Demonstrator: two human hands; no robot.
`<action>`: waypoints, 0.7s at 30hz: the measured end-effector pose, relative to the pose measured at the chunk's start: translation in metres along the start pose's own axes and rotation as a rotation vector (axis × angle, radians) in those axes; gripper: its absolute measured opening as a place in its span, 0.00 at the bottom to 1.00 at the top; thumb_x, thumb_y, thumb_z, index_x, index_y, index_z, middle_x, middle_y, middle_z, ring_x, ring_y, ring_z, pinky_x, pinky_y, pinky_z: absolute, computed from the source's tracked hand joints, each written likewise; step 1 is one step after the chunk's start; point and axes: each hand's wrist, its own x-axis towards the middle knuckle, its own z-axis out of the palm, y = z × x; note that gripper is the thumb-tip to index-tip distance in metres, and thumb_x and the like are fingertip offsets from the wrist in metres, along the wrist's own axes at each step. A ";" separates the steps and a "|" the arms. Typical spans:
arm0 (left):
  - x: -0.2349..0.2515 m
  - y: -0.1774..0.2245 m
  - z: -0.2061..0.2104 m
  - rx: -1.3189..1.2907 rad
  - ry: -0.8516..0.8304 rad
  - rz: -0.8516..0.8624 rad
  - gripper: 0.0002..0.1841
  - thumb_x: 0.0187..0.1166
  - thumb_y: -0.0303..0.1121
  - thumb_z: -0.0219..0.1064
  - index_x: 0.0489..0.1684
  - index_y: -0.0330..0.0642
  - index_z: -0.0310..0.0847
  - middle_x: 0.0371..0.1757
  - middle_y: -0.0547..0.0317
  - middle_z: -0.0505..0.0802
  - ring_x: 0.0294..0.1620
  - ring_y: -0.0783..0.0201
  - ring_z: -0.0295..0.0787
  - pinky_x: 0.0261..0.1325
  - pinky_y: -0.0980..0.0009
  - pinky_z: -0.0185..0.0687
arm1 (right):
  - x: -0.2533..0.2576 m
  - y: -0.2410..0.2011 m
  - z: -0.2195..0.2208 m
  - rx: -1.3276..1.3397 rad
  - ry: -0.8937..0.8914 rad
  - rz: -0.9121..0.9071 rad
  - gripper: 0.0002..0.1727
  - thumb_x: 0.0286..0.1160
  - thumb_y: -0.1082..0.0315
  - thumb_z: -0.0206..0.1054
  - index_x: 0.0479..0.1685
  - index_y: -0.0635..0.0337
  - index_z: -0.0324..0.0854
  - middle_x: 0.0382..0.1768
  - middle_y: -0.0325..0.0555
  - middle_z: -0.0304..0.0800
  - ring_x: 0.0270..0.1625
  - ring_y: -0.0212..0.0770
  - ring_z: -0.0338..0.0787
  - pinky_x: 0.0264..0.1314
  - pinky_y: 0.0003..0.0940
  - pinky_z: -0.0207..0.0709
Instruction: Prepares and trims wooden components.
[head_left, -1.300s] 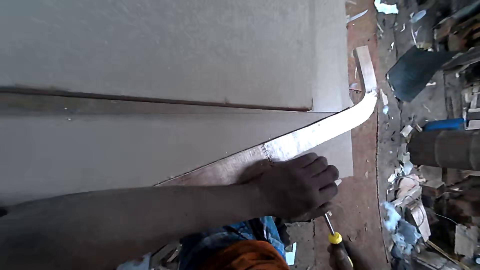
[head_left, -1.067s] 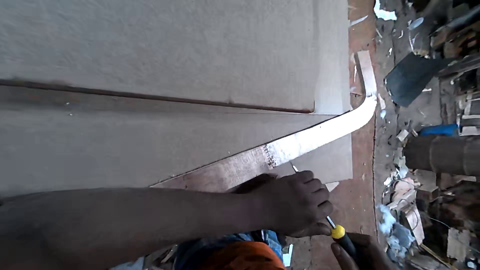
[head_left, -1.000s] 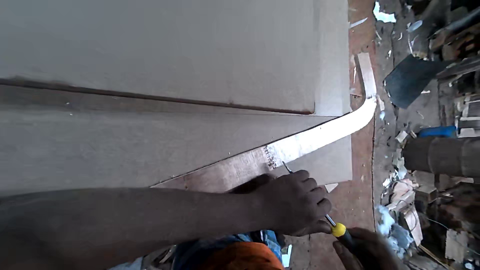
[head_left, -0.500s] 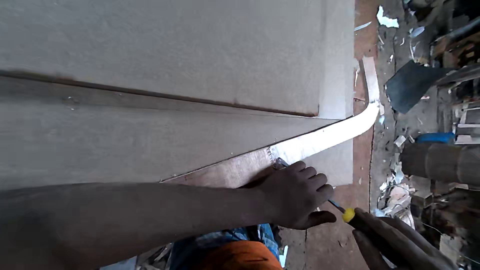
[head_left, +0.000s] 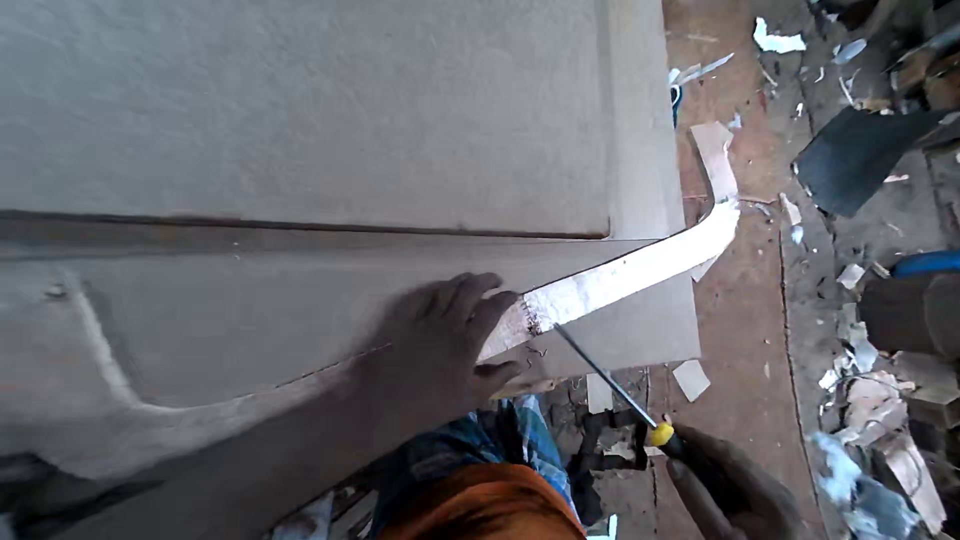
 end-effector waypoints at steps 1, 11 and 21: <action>-0.009 -0.006 0.003 0.020 -0.014 -0.029 0.41 0.73 0.70 0.63 0.84 0.58 0.71 0.84 0.55 0.75 0.87 0.47 0.67 0.80 0.40 0.69 | -0.002 0.001 0.002 0.011 -0.001 -0.010 0.19 0.75 0.58 0.73 0.59 0.59 0.90 0.47 0.44 0.96 0.43 0.30 0.94 0.44 0.28 0.91; -0.017 -0.010 0.006 0.010 0.043 -0.075 0.33 0.81 0.60 0.63 0.83 0.55 0.74 0.79 0.57 0.81 0.85 0.50 0.69 0.83 0.44 0.66 | -0.008 0.005 0.012 -0.038 0.047 -0.041 0.19 0.74 0.55 0.72 0.57 0.56 0.91 0.45 0.40 0.96 0.41 0.30 0.93 0.41 0.31 0.91; -0.024 0.016 0.016 0.008 0.194 0.305 0.21 0.87 0.51 0.59 0.73 0.63 0.84 0.65 0.62 0.91 0.67 0.57 0.86 0.70 0.51 0.78 | -0.030 -0.005 0.011 -0.060 0.047 -0.091 0.18 0.72 0.56 0.75 0.57 0.55 0.93 0.46 0.42 0.95 0.45 0.30 0.93 0.47 0.29 0.90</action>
